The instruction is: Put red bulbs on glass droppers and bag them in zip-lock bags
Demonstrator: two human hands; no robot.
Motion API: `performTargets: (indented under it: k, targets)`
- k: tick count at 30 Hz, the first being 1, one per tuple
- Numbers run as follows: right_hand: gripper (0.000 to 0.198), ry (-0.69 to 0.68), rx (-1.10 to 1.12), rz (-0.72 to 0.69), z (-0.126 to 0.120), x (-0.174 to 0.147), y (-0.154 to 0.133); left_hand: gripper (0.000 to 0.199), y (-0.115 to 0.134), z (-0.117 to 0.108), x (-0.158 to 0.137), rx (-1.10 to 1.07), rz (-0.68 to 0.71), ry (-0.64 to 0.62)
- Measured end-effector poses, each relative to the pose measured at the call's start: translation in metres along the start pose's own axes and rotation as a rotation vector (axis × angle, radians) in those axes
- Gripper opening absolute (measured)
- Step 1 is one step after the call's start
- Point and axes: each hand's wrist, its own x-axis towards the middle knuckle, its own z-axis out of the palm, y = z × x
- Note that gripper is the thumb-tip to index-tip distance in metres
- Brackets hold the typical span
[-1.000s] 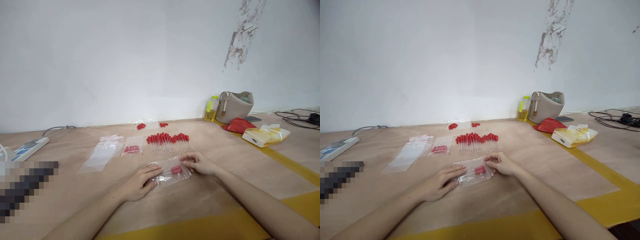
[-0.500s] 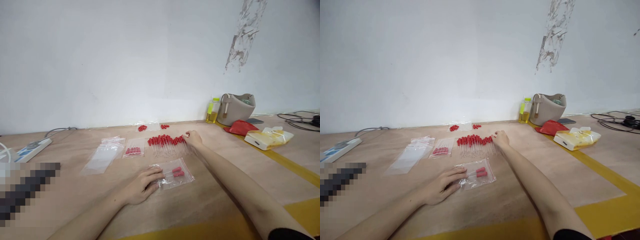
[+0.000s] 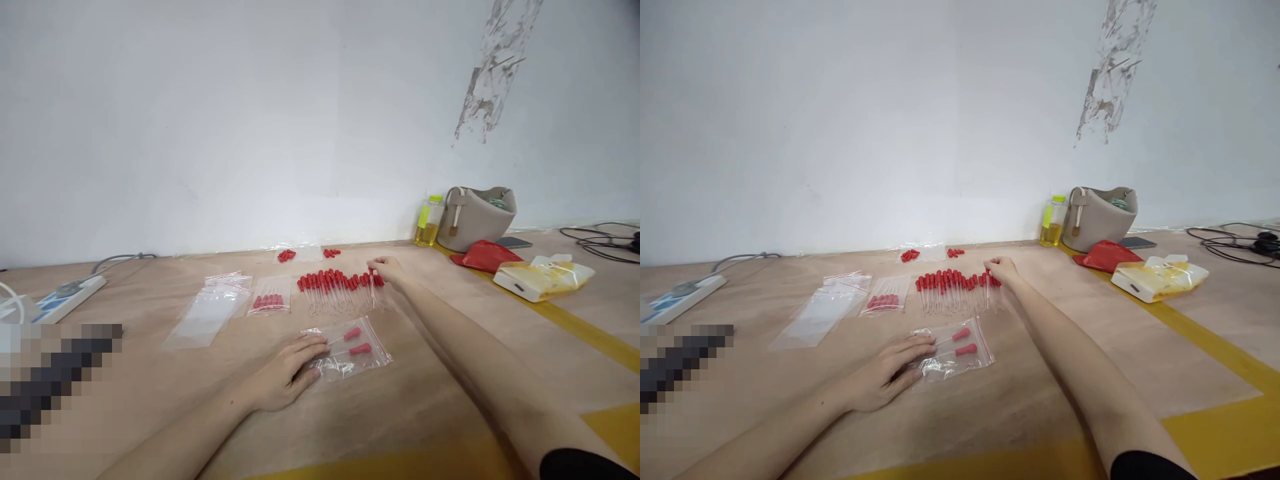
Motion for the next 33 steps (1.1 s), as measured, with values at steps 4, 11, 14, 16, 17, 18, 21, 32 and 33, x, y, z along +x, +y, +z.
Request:
performTargets:
  k: [4, 11, 14, 16, 17, 18, 21, 32, 33]
  targets:
    - [0.020, 0.028, 0.221, -0.055, -0.022, -0.025, -0.010, 0.037, 0.000, 0.000, -0.001, -0.001, -0.019, 0.017]
    - [0.021, 0.064, 0.639, 0.028, -0.030, -0.088, 0.015, 0.037, 0.001, -0.002, -0.001, 0.009, -0.046, 0.021]
    - [0.016, 0.032, 0.745, 0.163, -0.023, -0.103, 0.023, 0.037, 0.001, -0.002, -0.002, 0.023, -0.054, 0.013]
    - [0.014, -0.008, 0.836, 0.275, -0.020, -0.110, 0.024, 0.036, 0.001, -0.002, -0.002, 0.027, -0.058, 0.013]
    - [0.014, -0.041, 0.874, 0.326, -0.019, -0.113, 0.023, 0.037, 0.000, -0.002, -0.002, 0.028, -0.060, 0.015]
    - [0.014, -0.089, 0.899, 0.364, -0.018, -0.117, 0.023, 0.037, 0.000, -0.001, -0.002, 0.028, -0.062, 0.016]
    - [0.009, -0.283, 0.847, 0.356, -0.020, -0.125, 0.023, 0.039, -0.001, -0.001, -0.002, 0.033, -0.068, 0.011]
    - [0.025, -0.389, 0.115, -0.203, -0.013, -0.136, 0.024, 0.040, 0.000, -0.001, -0.002, 0.028, -0.057, 0.017]
    - [0.024, -0.365, 0.090, -0.222, -0.010, -0.137, 0.022, 0.041, 0.000, -0.001, -0.001, 0.030, -0.055, 0.014]
